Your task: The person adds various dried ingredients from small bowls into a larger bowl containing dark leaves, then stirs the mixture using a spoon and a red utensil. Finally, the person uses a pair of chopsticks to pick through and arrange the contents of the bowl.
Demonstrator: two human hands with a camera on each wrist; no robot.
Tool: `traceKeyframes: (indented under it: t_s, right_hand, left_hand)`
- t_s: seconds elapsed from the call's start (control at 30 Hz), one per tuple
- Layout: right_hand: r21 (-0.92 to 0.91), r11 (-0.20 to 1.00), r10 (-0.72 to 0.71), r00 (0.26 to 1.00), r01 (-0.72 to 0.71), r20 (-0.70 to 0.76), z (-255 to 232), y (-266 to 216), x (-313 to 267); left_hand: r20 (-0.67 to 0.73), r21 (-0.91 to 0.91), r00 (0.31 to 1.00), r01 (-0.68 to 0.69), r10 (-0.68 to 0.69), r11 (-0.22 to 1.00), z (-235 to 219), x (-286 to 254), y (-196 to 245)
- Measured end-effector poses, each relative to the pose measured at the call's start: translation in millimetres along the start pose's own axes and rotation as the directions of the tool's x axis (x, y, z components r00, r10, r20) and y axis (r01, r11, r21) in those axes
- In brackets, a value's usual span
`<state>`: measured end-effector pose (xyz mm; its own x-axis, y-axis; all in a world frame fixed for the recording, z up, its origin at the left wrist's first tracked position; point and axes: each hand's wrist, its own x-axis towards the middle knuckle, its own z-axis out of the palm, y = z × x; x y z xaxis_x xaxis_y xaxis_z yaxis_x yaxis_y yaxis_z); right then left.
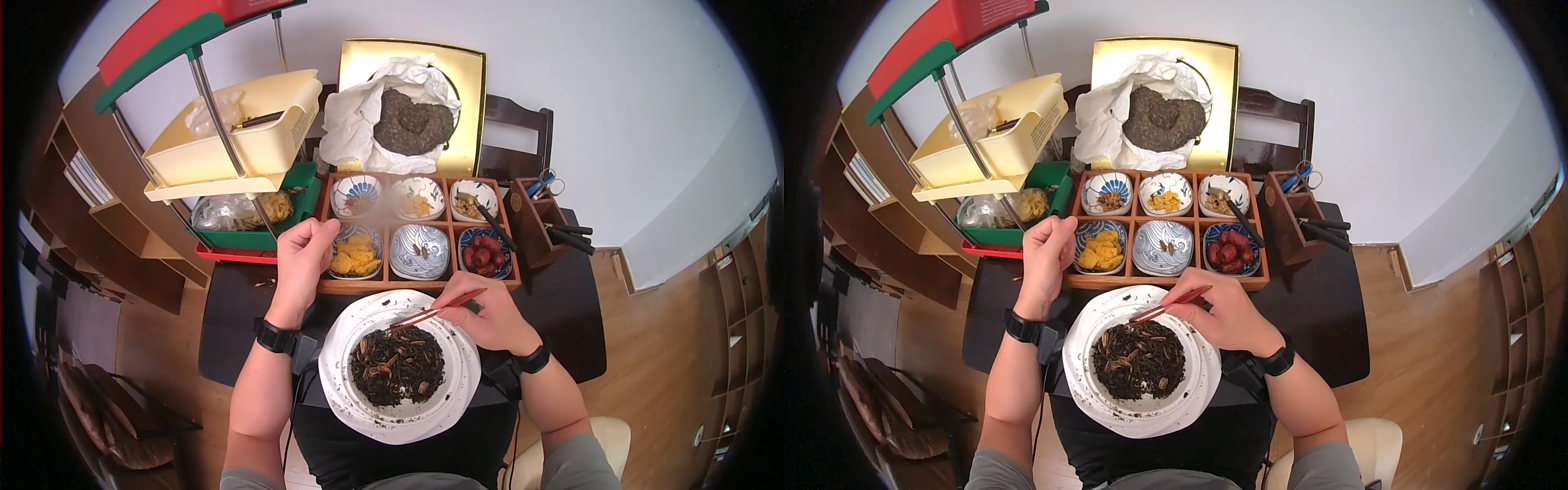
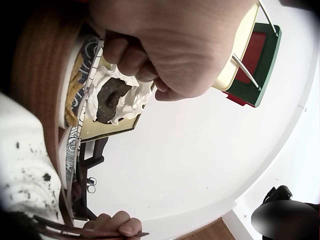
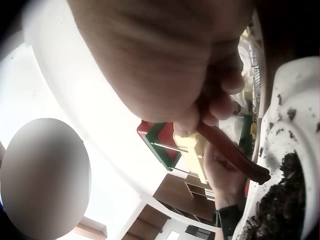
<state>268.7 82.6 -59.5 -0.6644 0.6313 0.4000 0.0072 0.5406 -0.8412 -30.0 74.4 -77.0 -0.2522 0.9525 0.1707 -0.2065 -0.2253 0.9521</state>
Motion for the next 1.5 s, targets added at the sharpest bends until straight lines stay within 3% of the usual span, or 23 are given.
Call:
traceKeyframes:
  t_s: [0.1,0.2,0.3,0.33,0.43,0.57,0.6,0.73,0.83,0.97,1.0,1.1,1.2,1.5]
  right_hand:
    - [0.011,1.000,-0.021,1.000,0.021,-0.010,-1.3,2.3,-0.2]
    - [0.057,0.997,-0.039,0.993,0.045,-0.114,-3.1,11.2,-3.5]
    - [0.312,0.950,0.122,0.941,-0.019,-0.316,-5.0,11.3,-5.0]
    - [0.271,0.963,0.093,0.920,0.015,-0.381,-6.7,17.3,-4.3]
    - [0.134,0.988,0.135,0.842,-0.074,-0.523,-5.2,22.1,1.9]
    - [0.078,0.991,0.133,0.833,-0.108,-0.536,-4.3,20.6,2.7]
    - [0.131,0.987,0.145,0.837,-0.088,-0.528,-4.9,21.8,1.3]
    - [0.411,0.896,0.260,0.949,-0.168,-0.180,-14.9,10.9,-7.2]
    - [0.324,0.937,0.136,0.991,-0.132,0.013,-9.7,5.4,-3.8]
    - [0.084,0.980,0.166,0.971,-0.182,0.172,-7.4,0.1,-0.2]
    - [0.019,0.995,0.093,0.989,-0.096,0.119,-4.1,1.8,1.4]
    - [-0.006,0.993,0.119,0.991,-0.119,0.053,-5.8,0.5,1.3]
    - [0.118,0.984,0.139,0.990,-0.137,-0.009,-6.7,-0.2,-2.2]
    - [-0.024,0.995,0.094,0.991,-0.092,0.096,-5.7,-2.3,-1.7]
  left_hand:
    - [-0.004,0.004,1.000,0.003,-0.003,1.000,0.8,-0.4,0.5]
    - [-0.005,0.003,1.000,0.001,-0.001,1.000,0.3,0.0,0.3]
    - [-0.010,0.009,1.000,-0.001,0.001,1.000,0.3,-0.2,0.8]
    - [-0.010,0.012,1.000,-0.001,0.002,1.000,0.8,-0.3,0.9]
    - [-0.010,0.027,1.000,0.003,-0.003,1.000,1.5,-1.0,2.3]
    - [-0.008,0.028,1.000,-0.011,0.011,1.000,1.5,0.3,1.2]
    - [-0.010,0.032,1.000,-0.017,0.017,0.999,0.9,0.9,0.0]
    - [-0.016,0.023,1.000,-0.011,0.012,1.000,1.1,-0.2,1.1]
    - [0.000,0.020,1.000,-0.019,0.019,1.000,-1.8,1.2,-2.2]
    - [-0.010,0.024,1.000,-0.006,0.006,1.000,-0.4,0.1,-0.6]
    - [-0.011,0.028,1.000,-0.006,0.006,1.000,0.1,0.1,0.0]
    - [-0.010,0.026,1.000,-0.003,0.004,1.000,0.1,0.6,-0.1]
    - [-0.009,0.019,1.000,-0.004,0.005,1.000,0.1,0.2,0.1]
    - [0.000,0.014,1.000,-0.009,0.009,1.000,-0.8,0.9,-0.6]
